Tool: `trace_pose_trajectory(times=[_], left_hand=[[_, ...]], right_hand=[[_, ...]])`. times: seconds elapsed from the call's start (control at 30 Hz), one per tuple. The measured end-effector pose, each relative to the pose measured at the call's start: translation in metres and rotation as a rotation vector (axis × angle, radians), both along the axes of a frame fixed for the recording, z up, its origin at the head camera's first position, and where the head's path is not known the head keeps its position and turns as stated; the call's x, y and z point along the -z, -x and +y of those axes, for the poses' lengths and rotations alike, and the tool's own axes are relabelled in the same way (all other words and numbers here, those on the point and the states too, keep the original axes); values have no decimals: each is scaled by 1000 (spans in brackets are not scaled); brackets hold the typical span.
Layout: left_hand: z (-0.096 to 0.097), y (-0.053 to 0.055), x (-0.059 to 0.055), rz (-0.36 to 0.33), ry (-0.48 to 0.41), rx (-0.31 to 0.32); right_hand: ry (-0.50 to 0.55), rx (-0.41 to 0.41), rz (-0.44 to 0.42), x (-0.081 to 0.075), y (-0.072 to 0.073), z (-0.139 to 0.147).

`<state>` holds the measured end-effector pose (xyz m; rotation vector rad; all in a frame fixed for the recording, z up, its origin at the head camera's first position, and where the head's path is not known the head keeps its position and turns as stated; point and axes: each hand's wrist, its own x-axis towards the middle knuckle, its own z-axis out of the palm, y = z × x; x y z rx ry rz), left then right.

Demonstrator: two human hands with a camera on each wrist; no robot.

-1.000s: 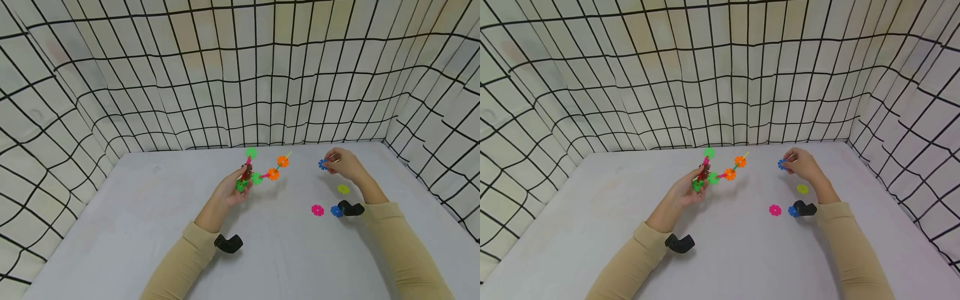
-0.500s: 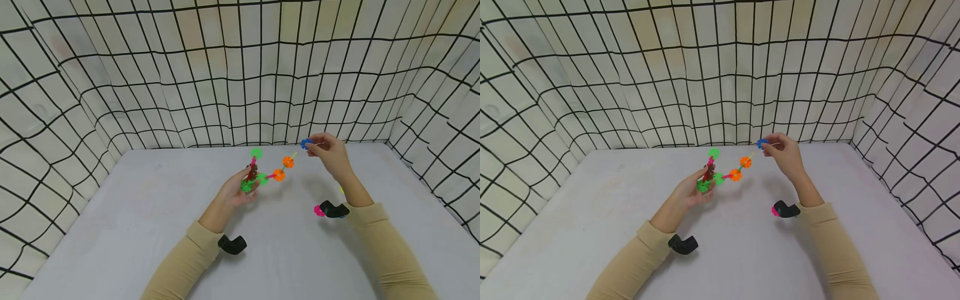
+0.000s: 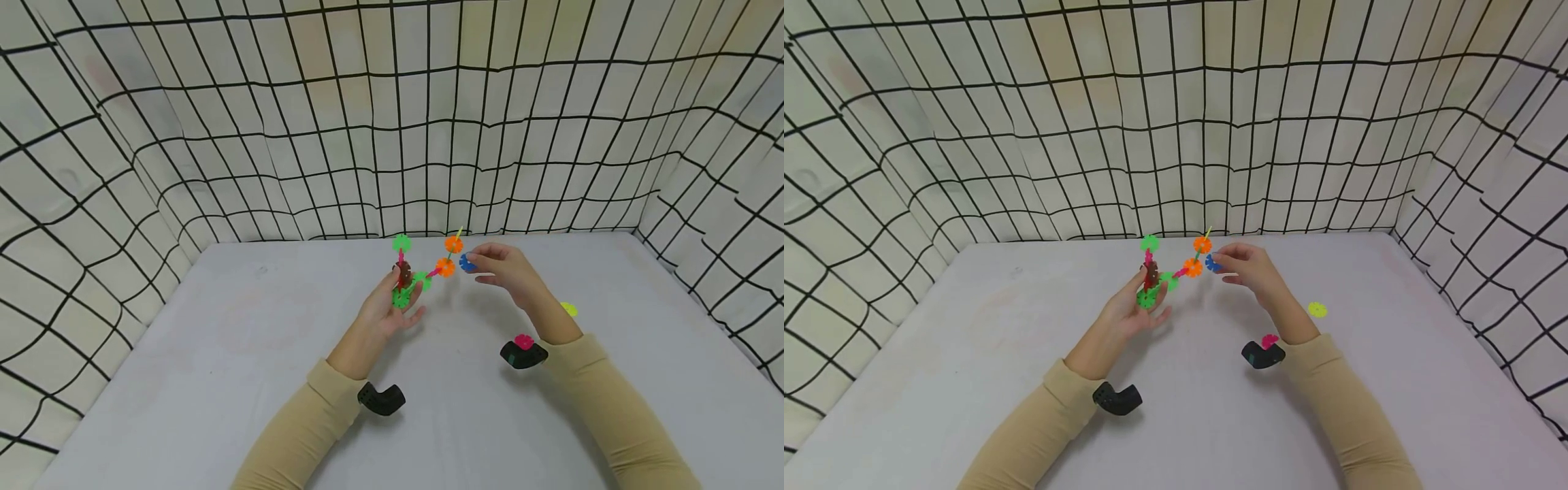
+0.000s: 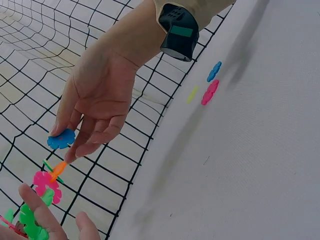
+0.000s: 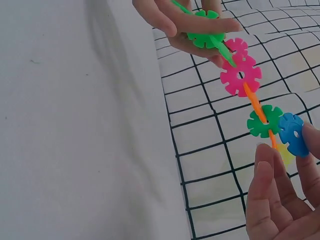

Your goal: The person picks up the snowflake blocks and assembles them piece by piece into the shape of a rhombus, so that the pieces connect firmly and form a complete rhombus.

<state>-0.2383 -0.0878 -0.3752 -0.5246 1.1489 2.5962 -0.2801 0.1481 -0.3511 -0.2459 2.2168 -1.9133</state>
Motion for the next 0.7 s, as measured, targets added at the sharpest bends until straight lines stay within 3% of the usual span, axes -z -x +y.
trace_pose_trajectory(times=[0.5,0.7], left_hand=[[0,1,2,58,33,85],[1,1,4,69,12,79]], right_hand=[[144,-20,-43,3,1,-11],[232,5,-83,5,-2,-14]])
